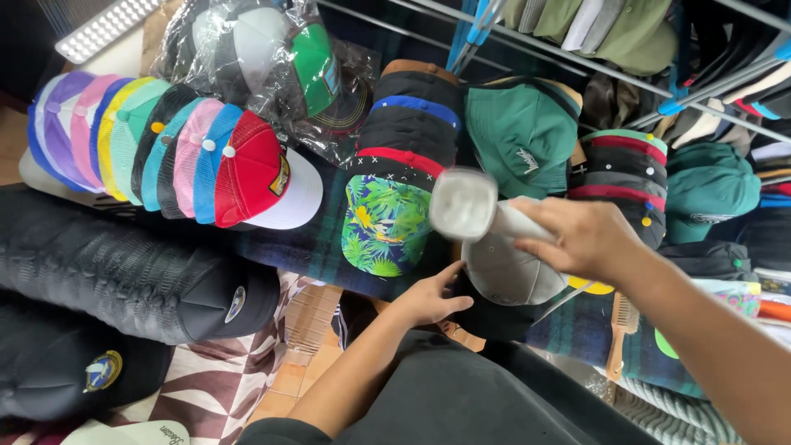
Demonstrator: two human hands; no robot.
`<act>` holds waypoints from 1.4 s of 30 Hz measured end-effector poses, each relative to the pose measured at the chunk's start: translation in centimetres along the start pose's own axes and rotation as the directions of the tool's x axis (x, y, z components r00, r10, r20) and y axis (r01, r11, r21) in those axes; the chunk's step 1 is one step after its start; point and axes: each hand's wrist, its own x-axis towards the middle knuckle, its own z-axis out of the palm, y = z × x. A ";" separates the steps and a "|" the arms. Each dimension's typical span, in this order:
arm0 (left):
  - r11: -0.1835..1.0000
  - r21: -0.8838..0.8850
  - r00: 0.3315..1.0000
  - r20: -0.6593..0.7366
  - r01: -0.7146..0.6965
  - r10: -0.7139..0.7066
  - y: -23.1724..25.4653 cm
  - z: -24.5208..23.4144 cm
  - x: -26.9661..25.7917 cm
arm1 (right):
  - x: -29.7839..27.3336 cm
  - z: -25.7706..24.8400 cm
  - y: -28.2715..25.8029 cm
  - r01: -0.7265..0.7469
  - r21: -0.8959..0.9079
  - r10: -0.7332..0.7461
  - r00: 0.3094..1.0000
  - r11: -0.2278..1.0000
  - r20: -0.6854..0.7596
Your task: Cleaning and reshaping baseball caps using a brush, a handheld steamer, and a wooden hat mold.
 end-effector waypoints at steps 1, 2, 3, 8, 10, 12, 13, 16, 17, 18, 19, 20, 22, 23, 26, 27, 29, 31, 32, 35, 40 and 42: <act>0.997 -0.078 1.000 0.014 -0.015 0.016 -0.5 0.0 0.3 | -0.7 -0.4 -0.9 -0.002 -0.053 0.000 1.000 0.999 -0.026; 0.988 -0.155 0.999 0.026 -0.029 0.034 -1.0 0.1 0.5 | -1.4 -0.9 -1.7 -0.005 -0.107 0.000 0.999 0.994 -0.051; 0.989 -0.147 0.999 0.028 -0.027 0.032 -0.5 0.0 -0.2 | -2.1 -0.6 -1.4 -0.011 -0.103 0.005 0.998 0.995 -0.057; 0.537 -0.835 0.985 0.167 0.118 0.043 -8.4 0.5 3.9 | -6.0 0.2 -2.0 0.004 0.120 0.002 0.999 0.993 -0.050; 0.509 -0.850 0.983 0.179 0.139 0.030 -8.4 0.6 3.2 | -7.1 0.1 -2.1 -0.010 0.226 0.027 0.997 0.974 -0.073; 0.487 -0.861 0.982 0.186 0.149 0.029 -7.7 0.3 3.3 | -8.4 0.7 -1.1 -0.016 0.319 0.053 0.993 0.948 -0.107; 0.478 -0.866 0.984 0.176 0.147 0.017 -7.4 0.3 3.1 | -9.4 1.6 -0.4 -0.062 0.326 0.110 0.985 0.943 -0.130; 0.476 -0.860 0.983 0.167 0.186 -0.081 -4.5 0.2 1.7 | -11.4 1.5 0.6 -0.309 0.294 0.344 0.936 0.904 -0.074; 0.475 -0.855 0.976 0.153 0.209 -0.154 -2.9 -0.3 1.4 | -11.5 1.0 0.9 -0.482 0.232 0.497 0.868 0.845 -0.010; 0.485 -0.849 0.977 0.150 0.207 -0.154 -2.2 -0.3 1.7 | -11.7 1.3 1.7 -0.483 0.239 0.501 0.865 0.842 -0.018; 0.575 -0.801 0.983 0.091 0.167 -0.159 -1.8 0.0 1.7 | -12.1 1.8 2.4 -0.487 0.257 0.522 0.849 0.835 -0.087; 0.658 -0.742 0.987 0.032 0.129 -0.157 -1.3 0.3 1.8 | -12.5 2.4 3.1 -0.490 0.274 0.540 0.827 0.828 -0.155; 0.750 -0.658 0.989 -0.047 0.075 -0.141 2.6 0.3 0.2 | -12.0 -0.4 2.3 -0.607 0.436 0.672 0.741 0.665 0.007; 0.825 -0.565 0.986 -0.131 0.012 -0.105 4.9 0.2 -0.3 | -11.4 -2.0 2.1 -0.693 0.548 0.741 0.645 0.468 0.183; 0.935 -0.242 0.926 -0.339 -0.258 0.168 5.8 0.3 1.7 | -11.8 -0.5 1.0 -0.522 0.356 0.578 0.813 0.775 -0.066; 0.937 -0.239 0.928 -0.335 -0.254 0.166 6.4 0.5 2.1 | -11.6 -0.2 1.6 -0.526 0.360 0.583 0.810 0.771 -0.064; 0.930 -0.096 0.888 -0.346 -0.355 0.303 7.7 0.6 3.3 | -11.1 0.3 2.9 -0.617 0.508 0.685 0.725 0.601 0.069; 0.932 -0.089 0.884 -0.359 -0.352 0.300 8.1 1.3 4.3 | -11.6 0.9 2.9 -0.554 0.522 0.658 0.753 0.648 -0.019; 0.933 -0.089 0.880 -0.374 -0.349 0.293 8.1 1.7 4.9 | -11.9 1.3 2.9 -0.489 0.526 0.623 0.775 0.696 -0.103; 0.914 -0.074 0.841 -0.427 -0.399 0.332 7.7 2.3 5.5 | -12.5 0.5 3.7 -0.587 0.678 0.739 0.666 0.442 0.096; 0.920 -0.037 0.817 -0.475 -0.390 0.327 7.3 3.3 6.0 | -15.4 2.6 5.8 -0.600 0.726 0.804 0.584 0.337 0.108; 0.915 0.010 0.795 -0.491 -0.404 0.357 7.2 3.5 6.4 | -16.5 3.7 6.7 -0.628 0.736 0.826 0.536 0.253 0.173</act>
